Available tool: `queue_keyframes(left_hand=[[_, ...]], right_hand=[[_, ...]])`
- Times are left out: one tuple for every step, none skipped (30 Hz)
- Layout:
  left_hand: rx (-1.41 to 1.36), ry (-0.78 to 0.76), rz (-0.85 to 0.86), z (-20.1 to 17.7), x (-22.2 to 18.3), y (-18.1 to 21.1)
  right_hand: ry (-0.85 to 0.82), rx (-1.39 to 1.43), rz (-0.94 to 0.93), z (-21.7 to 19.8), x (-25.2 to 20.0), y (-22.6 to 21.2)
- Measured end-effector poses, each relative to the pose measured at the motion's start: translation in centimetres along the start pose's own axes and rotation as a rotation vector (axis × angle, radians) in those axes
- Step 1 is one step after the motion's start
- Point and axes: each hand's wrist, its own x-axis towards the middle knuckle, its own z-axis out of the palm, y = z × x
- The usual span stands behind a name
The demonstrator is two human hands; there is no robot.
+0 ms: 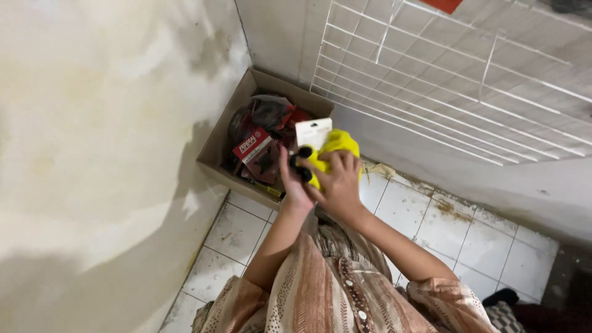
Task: Cleaning packaged motorcycle parts with a cloth and hanging them onto a wire display rack.
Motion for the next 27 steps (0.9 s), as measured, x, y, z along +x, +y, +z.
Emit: queue_keyframes(left_hand=[[-0.083, -0.111, -0.064, -2.0, 1.6, -1.8], [-0.159, -0.211, -0.135, -4.5, 2.8, -3.7], [-0.16, -0.203, -0.133, -4.5, 2.5, -4.4], [-0.166, -0.23, -0.102, -4.3, 2.4, -5.1], [-0.172, -0.258, -0.07, -4.1, 2.3, -5.8], [-0.173, -0.259, -0.068, -3.6, 2.3, -5.7], [-0.144, -0.307, -0.024, -3.1, 2.3, -5.5], [-0.114, -0.357, 0.02, -2.6, 2.4, -5.3], [-0.114, -0.36, 0.022, -2.2, 1.2, -4.9], [-0.127, -0.274, 0.072, -1.5, 0.2, -4.5], [-0.14, -0.188, 0.122, -0.9, -0.8, -4.0], [-0.144, -0.201, 0.129, -0.3, -0.7, -4.0], [-0.224, -0.278, 0.115, 0.1, -0.7, -4.0], [-0.3, -0.346, 0.096, 0.3, -0.9, -4.1], [-0.301, -0.349, 0.096, -0.4, -0.5, -5.3], [-0.186, -0.282, 0.084, -1.3, -0.2, -6.3], [-0.071, -0.213, 0.071, -2.2, 0.1, -7.4], [-0.071, -0.212, 0.078, -2.2, -0.5, -7.2], [-0.083, -0.223, 0.104, -2.2, -1.0, -6.9], [-0.098, -0.237, 0.136, -2.1, -1.4, -6.6], [-0.102, -0.238, 0.149, -2.2, -1.1, -6.3], [-0.11, -0.251, 0.139, -2.3, -0.8, -6.0], [-0.119, -0.263, 0.129, -2.5, -0.5, -5.7], [-0.121, -0.261, 0.133, -1.8, -1.2, -5.3], [-0.19, -0.352, 0.066, -1.1, -1.7, -4.8], [-0.257, -0.45, -0.004, -0.1, -2.2, -4.4], [-0.258, -0.456, -0.003, 0.1, -2.1, -4.4]], right_hand=[[-0.007, -0.039, 0.007, 0.9, 0.0, 1.9], [-0.022, -0.075, 0.026, 1.7, -0.5, 3.4], [-0.027, -0.067, 0.027, -0.3, 1.2, 2.7], [0.008, -0.049, 0.05, -2.4, 3.0, 2.3], [0.043, -0.03, 0.074, -4.5, 4.9, 1.8], [0.045, -0.029, 0.071, -4.0, 4.1, 2.1], [-0.012, -0.015, 0.086, -3.5, 3.4, 2.5], [-0.067, -0.002, 0.1, -3.0, 2.7, 2.8], [-0.064, -0.003, 0.098, -4.3, 1.6, 1.6], [-0.13, 0.022, 0.106, -5.5, 0.8, 0.7], [-0.196, 0.045, 0.114, -6.7, 0.1, -0.2], [-0.187, 0.039, 0.104, -7.6, -0.2, -0.5], [-0.258, 0.123, 0.136, -8.5, -0.5, -0.8], [-0.336, 0.211, 0.175, -9.4, -1.2, -1.4], [-0.334, 0.209, 0.173, -9.3, -0.5, -0.6], [-0.325, 0.199, 0.161, -9.2, 0.0, 0.0], [-0.315, 0.19, 0.149, -9.1, 0.6, 0.5], [-0.313, 0.195, 0.144, -10.0, 1.7, 0.4], [-0.298, 0.163, 0.17, -10.8, 2.8, 0.3], [-0.281, 0.132, 0.189, -11.6, 4.1, 0.3], [-0.277, 0.138, 0.177, -11.8, 4.2, 0.1], [-0.31, 0.092, 0.174, -12.0, 4.4, -0.2], [-0.342, 0.045, 0.17, -12.1, 4.5, -0.5], [-0.343, 0.048, 0.166, -11.9, 3.8, -1.0], [-0.395, 0.096, 0.17, -11.6, 3.1, -1.5], [-0.441, 0.14, 0.175, -11.4, 2.6, -1.8], [-0.437, 0.137, 0.172, -11.5, 2.7, -1.5]])
